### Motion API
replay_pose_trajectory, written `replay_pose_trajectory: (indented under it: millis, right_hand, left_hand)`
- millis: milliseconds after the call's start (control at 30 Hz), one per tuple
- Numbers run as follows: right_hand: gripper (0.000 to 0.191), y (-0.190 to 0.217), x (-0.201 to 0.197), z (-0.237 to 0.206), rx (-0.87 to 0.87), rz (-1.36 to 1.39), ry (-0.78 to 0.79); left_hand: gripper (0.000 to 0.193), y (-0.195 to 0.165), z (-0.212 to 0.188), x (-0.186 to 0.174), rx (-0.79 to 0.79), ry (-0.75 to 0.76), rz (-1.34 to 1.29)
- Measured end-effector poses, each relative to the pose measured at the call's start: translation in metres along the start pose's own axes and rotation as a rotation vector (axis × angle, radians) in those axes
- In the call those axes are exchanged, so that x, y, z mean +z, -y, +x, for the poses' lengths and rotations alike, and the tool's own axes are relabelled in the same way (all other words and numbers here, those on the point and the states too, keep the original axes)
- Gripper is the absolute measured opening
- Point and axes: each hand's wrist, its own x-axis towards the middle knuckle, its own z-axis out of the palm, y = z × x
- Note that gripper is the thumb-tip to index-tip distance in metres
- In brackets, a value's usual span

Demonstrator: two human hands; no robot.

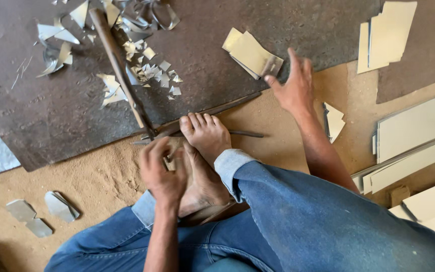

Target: The person sits on the workshop floor and cuts small pieces from thin metal sheets using a foot-anchored hand shear, operating the lever with one hand while positioning each sheet piece with the other. Cut pieces are set aside and scrap offcuts accumulate on the floor beside the tool.

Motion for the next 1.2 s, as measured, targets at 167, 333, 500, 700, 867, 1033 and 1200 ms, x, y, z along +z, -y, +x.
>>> replay_pose_trajectory:
  millis: [167, 333, 500, 700, 867, 1033, 1200]
  right_hand:
    - [0.110, -0.001, 0.001, 0.004, -0.105, -0.120, 0.022]
    - [0.102, -0.008, -0.010, 0.018, -0.117, -0.119, 0.103]
    - [0.094, -0.016, -0.013, 0.018, -0.172, -0.125, 0.071]
    - [0.089, -0.019, -0.009, 0.016, -0.168, -0.172, 0.085]
    - [0.084, -0.025, -0.006, 0.019, -0.156, -0.081, 0.099]
    - [0.079, -0.035, -0.019, 0.010, -0.173, -0.042, 0.071]
    - [0.073, -0.027, -0.022, -0.015, -0.384, -0.098, 0.002]
  left_hand:
    - [0.041, -0.038, 0.025, 0.030, 0.014, 0.166, -0.118]
    - [0.038, -0.043, 0.037, 0.032, -0.014, 0.214, -0.066]
    - [0.035, -0.038, 0.045, 0.026, -0.120, 0.262, -0.013]
    - [0.034, -0.037, 0.052, 0.026, -0.171, 0.269, -0.013]
    - [0.032, -0.039, 0.054, 0.029, -0.147, 0.288, -0.019]
    - [0.036, -0.035, 0.055, 0.028, -0.123, 0.284, -0.008]
    - [0.048, -0.036, 0.072, 0.043, -0.267, 0.346, -0.199]
